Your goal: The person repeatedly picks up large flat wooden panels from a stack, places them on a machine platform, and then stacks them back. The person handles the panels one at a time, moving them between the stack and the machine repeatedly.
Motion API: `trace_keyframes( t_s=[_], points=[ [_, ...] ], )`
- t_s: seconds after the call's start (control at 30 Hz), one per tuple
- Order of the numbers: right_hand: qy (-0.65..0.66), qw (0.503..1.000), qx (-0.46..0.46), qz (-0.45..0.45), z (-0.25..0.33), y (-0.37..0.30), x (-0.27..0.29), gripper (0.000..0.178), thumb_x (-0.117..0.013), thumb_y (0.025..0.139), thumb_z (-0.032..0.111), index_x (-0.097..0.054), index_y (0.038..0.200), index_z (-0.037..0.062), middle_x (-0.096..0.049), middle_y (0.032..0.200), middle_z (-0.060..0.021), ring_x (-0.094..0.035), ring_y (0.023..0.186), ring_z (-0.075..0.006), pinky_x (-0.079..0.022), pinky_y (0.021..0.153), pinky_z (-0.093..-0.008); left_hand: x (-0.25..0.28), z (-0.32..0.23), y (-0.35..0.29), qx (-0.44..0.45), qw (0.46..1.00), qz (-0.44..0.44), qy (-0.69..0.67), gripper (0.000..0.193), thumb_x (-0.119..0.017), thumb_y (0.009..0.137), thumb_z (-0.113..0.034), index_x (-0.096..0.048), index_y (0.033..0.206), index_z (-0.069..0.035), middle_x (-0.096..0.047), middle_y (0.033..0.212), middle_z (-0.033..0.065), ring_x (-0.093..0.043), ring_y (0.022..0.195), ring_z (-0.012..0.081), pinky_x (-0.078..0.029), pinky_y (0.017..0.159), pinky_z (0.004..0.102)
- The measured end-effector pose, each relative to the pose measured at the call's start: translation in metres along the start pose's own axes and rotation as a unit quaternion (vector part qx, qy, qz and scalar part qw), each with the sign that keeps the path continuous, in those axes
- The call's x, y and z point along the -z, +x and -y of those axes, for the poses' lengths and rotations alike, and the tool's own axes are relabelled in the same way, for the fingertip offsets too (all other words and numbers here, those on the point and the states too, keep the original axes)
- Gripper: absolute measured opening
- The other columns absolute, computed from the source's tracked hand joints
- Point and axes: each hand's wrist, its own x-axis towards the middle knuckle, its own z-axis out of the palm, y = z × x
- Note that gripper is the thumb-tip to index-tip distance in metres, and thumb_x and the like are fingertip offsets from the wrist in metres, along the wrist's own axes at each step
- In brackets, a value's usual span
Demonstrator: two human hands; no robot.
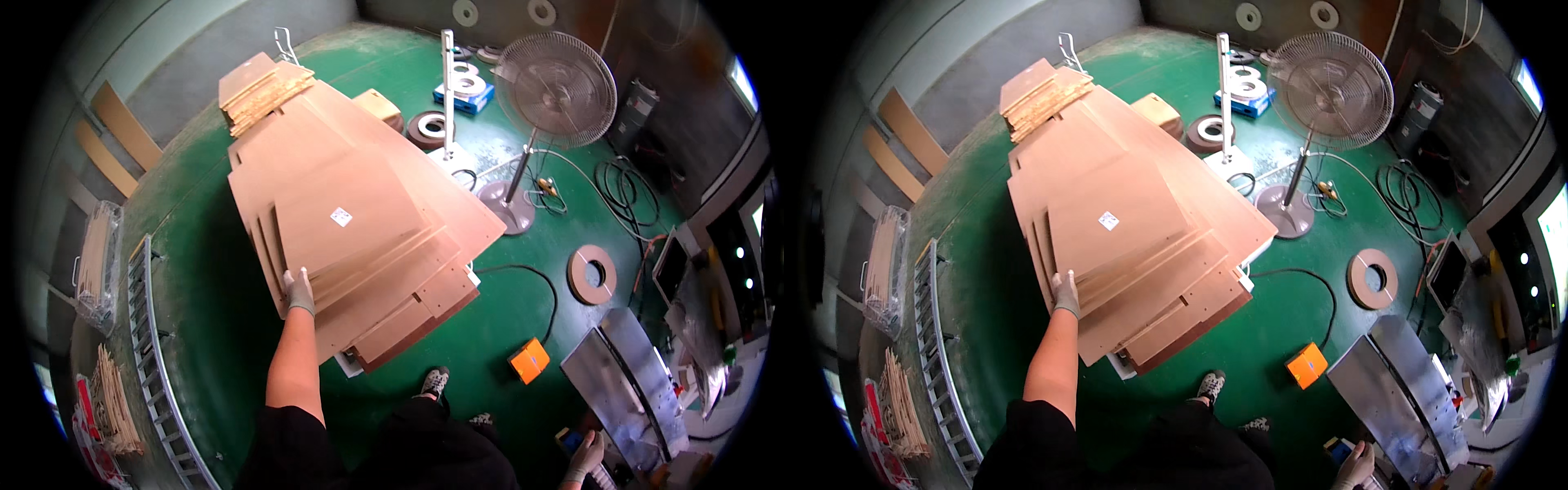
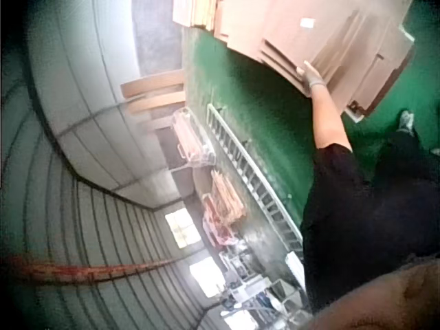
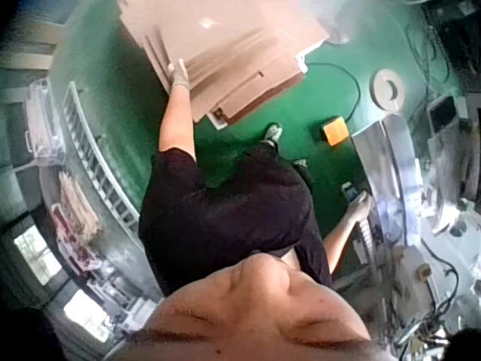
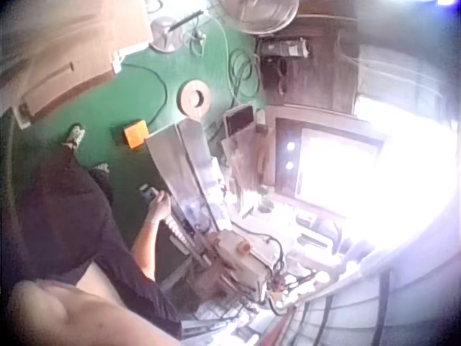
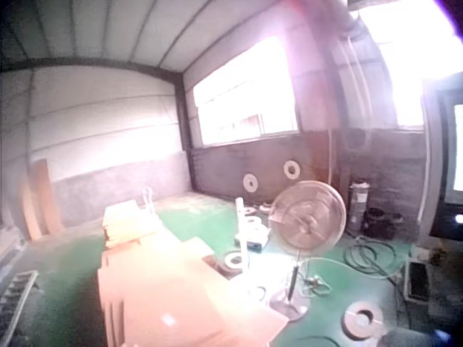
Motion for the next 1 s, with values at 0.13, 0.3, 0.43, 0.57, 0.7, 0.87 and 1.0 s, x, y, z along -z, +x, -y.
trace_keyframes(
  t_s=[0.13, 0.3, 0.43, 0.57, 0.7, 0.87, 1.0],
  points=[
    [0.024, 0.999, -0.018, -0.018, 0.002, -0.003, 0.002, 0.044, -0.06, 0.107, 0.039, -0.074, 0.109, -0.0023, -0.077, 0.105, -0.0229, -0.073, 0.098, -0.0422, -0.056, 0.086, -0.0474, -0.023, 0.003, -0.024, 0.036, 0.997, -0.054, 0.045, 0.06, -0.072, 0.097, -0.027, -0.055, 0.147, 0.001, -0.059, 0.148, 0.0242, -0.059, 0.135, 0.0394, -0.048, 0.113, 0.0482],
    [0.007, 0.999, 0.002, -0.051, 0.01, -0.006, 0.005, 0.037, -0.06, 0.106, 0.034, -0.074, 0.105, -0.0003, -0.077, 0.103, -0.0216, -0.072, 0.095, -0.0416, -0.056, 0.084, -0.0472, -0.054, 0.027, -0.047, 0.065, 0.985, -0.023, -0.157, 0.038, -0.078, 0.095, -0.021, -0.06, 0.123, -0.002, -0.064, 0.118, 0.0134, -0.064, 0.104, 0.0274, -0.05, 0.1, 0.0399],
    [0.0, 0.999, -0.001, -0.044, 0.01, -0.006, 0.002, 0.038, -0.06, 0.105, 0.035, -0.075, 0.105, 0.0008, -0.076, 0.104, -0.0215, -0.072, 0.097, -0.0421, -0.055, 0.086, -0.0483, -0.071, 0.023, -0.042, 0.324, 0.852, 0.116, -0.394, 0.04, -0.077, 0.098, -0.04, -0.06, 0.127, -0.018, -0.062, 0.118, 0.0034, -0.06, 0.101, 0.0235, -0.049, 0.096, 0.0427],
    [-0.002, 0.997, 0.023, -0.077, 0.023, -0.008, 0.01, 0.038, -0.059, 0.105, 0.036, -0.075, 0.1, 0.0014, -0.076, 0.098, -0.021, -0.071, 0.093, -0.0431, -0.055, 0.083, -0.0491, -0.088, 0.0, -0.022, 0.347, 0.837, 0.193, -0.377, 0.044, -0.074, 0.099, -0.046, -0.06, 0.135, -0.026, -0.064, 0.127, 0.0014, -0.06, 0.113, 0.0249, -0.051, 0.093, 0.0474],
    [-0.065, 0.993, -0.085, 0.058, 0.052, -0.015, 0.039, 0.061, -0.048, 0.107, 0.059, -0.075, 0.131, 0.0095, -0.073, 0.133, -0.0207, -0.067, 0.125, -0.0399, -0.053, 0.105, -0.0474, -0.091, 0.009, -0.052, 0.247, 0.867, 0.201, -0.384, 0.032, -0.066, 0.107, -0.032, -0.058, 0.135, -0.019, -0.064, 0.13, 0.0053, -0.063, 0.11, 0.0242, -0.058, 0.082, 0.0443],
    [-0.04, 0.998, -0.037, 0.02, 0.061, -0.015, 0.043, 0.055, -0.049, 0.108, 0.052, -0.077, 0.119, 0.0058, -0.077, 0.12, -0.0197, -0.071, 0.111, -0.0408, -0.056, 0.095, -0.0486, -0.042, 0.073, -0.138, 0.273, 0.782, 0.368, -0.423, 0.033, -0.067, 0.106, -0.03, -0.061, 0.135, -0.015, -0.068, 0.125, 0.0069, -0.067, 0.107, 0.0269, -0.06, 0.086, 0.0469],
    [0.003, 0.998, 0.001, -0.066, 0.041, -0.011, 0.017, 0.033, -0.062, 0.1, 0.032, -0.074, 0.09, 0.003, -0.074, 0.089, -0.0199, -0.07, 0.085, -0.0443, -0.054, 0.076, -0.0524, -0.005, 0.094, -0.138, 0.319, 0.675, 0.365, -0.557, 0.061, -0.06, 0.104, -0.051, -0.056, 0.15, -0.011, -0.063, 0.149, 0.0103, -0.061, 0.134, 0.036, -0.049, 0.115, 0.0571]
  ],
)
